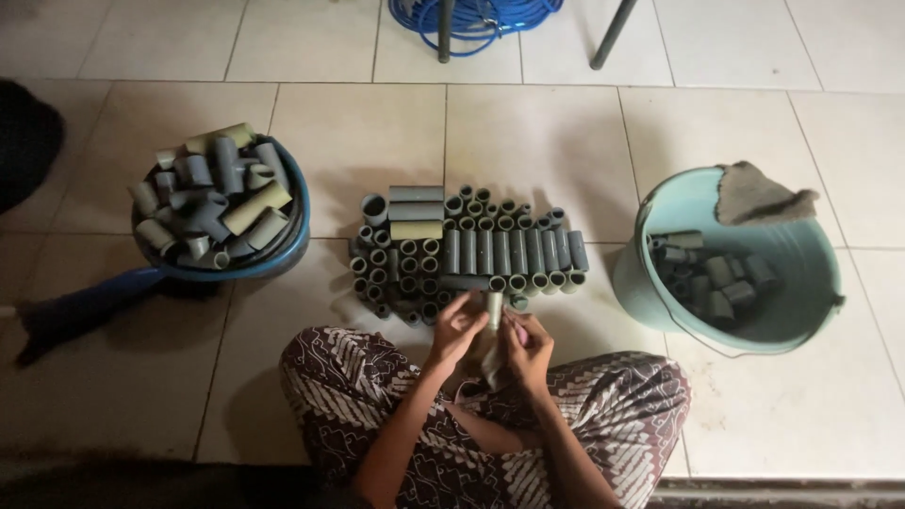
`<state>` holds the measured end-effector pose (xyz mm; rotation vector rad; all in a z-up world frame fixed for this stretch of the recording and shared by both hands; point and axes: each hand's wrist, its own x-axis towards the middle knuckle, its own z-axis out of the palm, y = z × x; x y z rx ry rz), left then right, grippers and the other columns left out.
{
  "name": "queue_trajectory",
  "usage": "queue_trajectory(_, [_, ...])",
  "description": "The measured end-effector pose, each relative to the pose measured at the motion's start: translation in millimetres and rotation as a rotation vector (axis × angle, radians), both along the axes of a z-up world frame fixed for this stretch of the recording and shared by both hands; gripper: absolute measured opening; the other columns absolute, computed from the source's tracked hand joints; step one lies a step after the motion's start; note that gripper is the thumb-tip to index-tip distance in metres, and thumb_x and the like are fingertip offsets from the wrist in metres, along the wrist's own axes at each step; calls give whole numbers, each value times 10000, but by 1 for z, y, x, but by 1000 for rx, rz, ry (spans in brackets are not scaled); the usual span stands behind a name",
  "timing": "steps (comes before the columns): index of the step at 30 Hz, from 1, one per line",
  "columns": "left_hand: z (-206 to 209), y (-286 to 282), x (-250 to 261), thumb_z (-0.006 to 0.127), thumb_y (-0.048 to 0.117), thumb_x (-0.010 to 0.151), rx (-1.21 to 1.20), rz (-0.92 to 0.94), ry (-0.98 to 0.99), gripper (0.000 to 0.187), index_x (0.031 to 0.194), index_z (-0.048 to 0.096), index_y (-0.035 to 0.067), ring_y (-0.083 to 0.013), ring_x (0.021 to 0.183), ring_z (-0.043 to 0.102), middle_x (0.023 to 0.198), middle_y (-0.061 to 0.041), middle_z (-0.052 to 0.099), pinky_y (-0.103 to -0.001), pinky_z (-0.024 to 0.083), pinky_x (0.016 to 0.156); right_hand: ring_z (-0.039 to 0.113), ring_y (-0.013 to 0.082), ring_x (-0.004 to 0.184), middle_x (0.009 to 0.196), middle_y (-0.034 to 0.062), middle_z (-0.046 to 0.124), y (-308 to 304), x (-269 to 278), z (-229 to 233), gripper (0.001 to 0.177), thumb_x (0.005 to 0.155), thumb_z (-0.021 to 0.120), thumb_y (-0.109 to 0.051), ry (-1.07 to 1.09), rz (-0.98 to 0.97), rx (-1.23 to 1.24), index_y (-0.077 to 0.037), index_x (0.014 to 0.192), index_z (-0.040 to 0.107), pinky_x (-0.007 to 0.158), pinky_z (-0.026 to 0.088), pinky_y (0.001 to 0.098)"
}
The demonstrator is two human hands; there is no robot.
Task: The person sits on the floor and wipes small cylindrical pipe fittings with a cloth. They pick up each fitting from a central pile, wipe it, and place it into a bucket to the right.
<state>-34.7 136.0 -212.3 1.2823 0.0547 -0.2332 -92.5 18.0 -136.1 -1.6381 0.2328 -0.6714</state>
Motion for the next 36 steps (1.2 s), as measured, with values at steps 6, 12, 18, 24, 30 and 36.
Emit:
queue_trajectory(6, [24,4,6,931,139,769,97,-106,-14,454,1171,738,59,-165,889,735,942,-109,764,-338,621,824,625,178,697,732,138,687,-18,7,-76,52,873,753,-38,-73,-25,-48,-39,825,772,729,515,361])
queue_trajectory(12, [31,7,0,968,341,720,278,-22,12,463,1058,769,96,-190,855,724,893,-116,754,-368,593,786,716,191,733,793,121,779,-6,3,-32,55,835,816,-38,16,62,43,-81,864,833,774,537,352])
queue_trajectory(18, [0,4,17,843,317,891,156,148,95,311,1053,720,82,-132,930,648,967,-46,702,-346,528,901,682,125,841,883,120,803,-3,2,-12,82,875,790,-37,87,15,159,-60,945,826,865,529,356])
queue_trajectory(24, [15,-7,1,877,113,824,37,-37,30,463,1208,626,50,-223,950,722,1043,-112,699,-388,605,893,607,128,892,899,147,783,1,0,-23,77,925,740,-39,115,61,231,-1,953,801,881,526,408])
queue_trajectory(30, [-12,3,5,833,47,841,74,4,-54,535,1316,588,64,-226,974,705,1125,-122,640,-403,615,910,675,218,934,988,168,762,-1,-5,-35,139,968,685,-91,120,323,277,-28,949,807,929,506,444])
queue_trajectory(36, [-11,-6,6,882,130,794,290,-34,-452,335,1057,685,63,-194,844,679,877,-104,670,-369,551,809,410,168,176,294,116,361,-8,-9,-18,404,942,604,-142,470,431,976,-18,1321,667,286,437,223])
